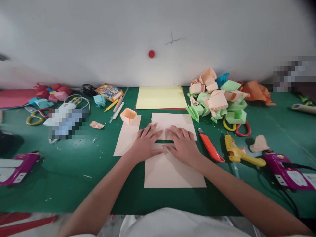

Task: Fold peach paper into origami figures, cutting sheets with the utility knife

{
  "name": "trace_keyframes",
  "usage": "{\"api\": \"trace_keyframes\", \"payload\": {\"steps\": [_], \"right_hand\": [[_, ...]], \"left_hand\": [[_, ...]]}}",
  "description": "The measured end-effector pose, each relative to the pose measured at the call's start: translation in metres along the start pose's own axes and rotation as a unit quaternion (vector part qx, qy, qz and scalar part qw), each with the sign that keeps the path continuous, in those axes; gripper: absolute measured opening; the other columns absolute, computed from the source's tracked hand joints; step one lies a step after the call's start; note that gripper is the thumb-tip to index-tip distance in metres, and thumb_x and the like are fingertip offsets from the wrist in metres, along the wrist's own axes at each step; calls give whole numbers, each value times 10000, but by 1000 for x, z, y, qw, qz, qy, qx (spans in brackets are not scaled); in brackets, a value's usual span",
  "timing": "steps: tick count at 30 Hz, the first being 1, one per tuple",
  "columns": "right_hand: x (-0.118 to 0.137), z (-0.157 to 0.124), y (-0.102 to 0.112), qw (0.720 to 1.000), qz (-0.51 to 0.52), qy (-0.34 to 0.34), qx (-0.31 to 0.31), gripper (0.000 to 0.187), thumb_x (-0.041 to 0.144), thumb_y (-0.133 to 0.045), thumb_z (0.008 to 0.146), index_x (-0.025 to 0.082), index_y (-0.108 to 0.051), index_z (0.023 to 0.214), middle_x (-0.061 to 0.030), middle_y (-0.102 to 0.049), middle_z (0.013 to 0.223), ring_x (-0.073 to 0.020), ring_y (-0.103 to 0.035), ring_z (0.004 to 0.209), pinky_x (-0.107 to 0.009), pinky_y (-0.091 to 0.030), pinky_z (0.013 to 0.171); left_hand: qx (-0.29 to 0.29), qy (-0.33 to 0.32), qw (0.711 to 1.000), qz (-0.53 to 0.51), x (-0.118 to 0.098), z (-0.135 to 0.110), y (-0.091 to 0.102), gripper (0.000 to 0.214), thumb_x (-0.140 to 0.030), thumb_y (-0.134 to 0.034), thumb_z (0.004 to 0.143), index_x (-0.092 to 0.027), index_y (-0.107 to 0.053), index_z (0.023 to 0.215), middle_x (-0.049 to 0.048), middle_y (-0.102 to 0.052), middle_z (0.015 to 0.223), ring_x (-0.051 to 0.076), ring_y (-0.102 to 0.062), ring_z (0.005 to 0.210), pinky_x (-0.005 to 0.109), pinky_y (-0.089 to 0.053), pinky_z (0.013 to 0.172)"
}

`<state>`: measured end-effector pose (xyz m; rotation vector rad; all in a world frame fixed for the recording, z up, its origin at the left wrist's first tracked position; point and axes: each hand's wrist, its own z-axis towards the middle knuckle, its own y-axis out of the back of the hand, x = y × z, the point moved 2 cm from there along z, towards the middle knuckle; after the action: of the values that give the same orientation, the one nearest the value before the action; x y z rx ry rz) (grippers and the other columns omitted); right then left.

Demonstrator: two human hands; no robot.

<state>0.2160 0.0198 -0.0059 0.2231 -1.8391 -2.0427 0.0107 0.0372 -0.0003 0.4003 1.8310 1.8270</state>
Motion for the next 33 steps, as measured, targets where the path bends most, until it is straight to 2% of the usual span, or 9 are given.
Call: {"api": "trace_keyframes", "payload": {"steps": [2, 7, 15, 28, 33], "right_hand": [[-2, 4, -3, 1000, -8, -19, -6, 647, 587, -369, 1012, 213, -424, 1537, -104, -390, 1619, -373, -389, 1349, -560, -329, 1067], [-4, 9, -9, 999, -22, -41, -14, 644, 582, -309, 1022, 222, -405, 1547, -98, -367, 1632, -381, -374, 1356, -573, -319, 1064], [-6, 20, -13, 997, -25, -62, -24, 641, 566, -305, 1014, 226, -385, 1552, -115, -366, 1624, -380, -366, 1360, -583, -300, 1083], [-5, 19, -8, 997, -14, -68, -26, 638, 574, -295, 1014, 235, -407, 1542, -85, -371, 1630, -384, -372, 1360, -570, -308, 1076], [-6, 20, -8, 997, -19, -68, -24, 640, 576, -313, 1014, 220, -413, 1537, -88, -372, 1629, -377, -373, 1360, -558, -319, 1071]], "left_hand": [[-9, 13, 1000, -1, 1, 0, 1, 757, -667, -583, 902, -319, -403, 1550, 49, -187, 1703, 364, -210, 1537, 563, -273, 1182], [-25, 38, 999, 6, -1, -3, 9, 530, -589, -591, 930, -350, -580, 1403, 20, -437, 1594, 346, -324, 1470, 560, -288, 1165], [-46, 108, 993, 3, 5, -8, 22, 412, -472, -581, 935, -327, -669, 1310, 42, -601, 1429, 342, -449, 1344, 564, -330, 1106], [-52, 110, 993, -10, 4, -6, 26, 265, -373, -602, 921, -247, -701, 1132, 61, -670, 1252, 305, -536, 1212, 507, -392, 1022], [-48, 110, 993, -9, 4, -6, 23, 294, -363, -589, 928, -240, -682, 1179, 77, -670, 1224, 306, -556, 1153, 494, -408, 991]]}}
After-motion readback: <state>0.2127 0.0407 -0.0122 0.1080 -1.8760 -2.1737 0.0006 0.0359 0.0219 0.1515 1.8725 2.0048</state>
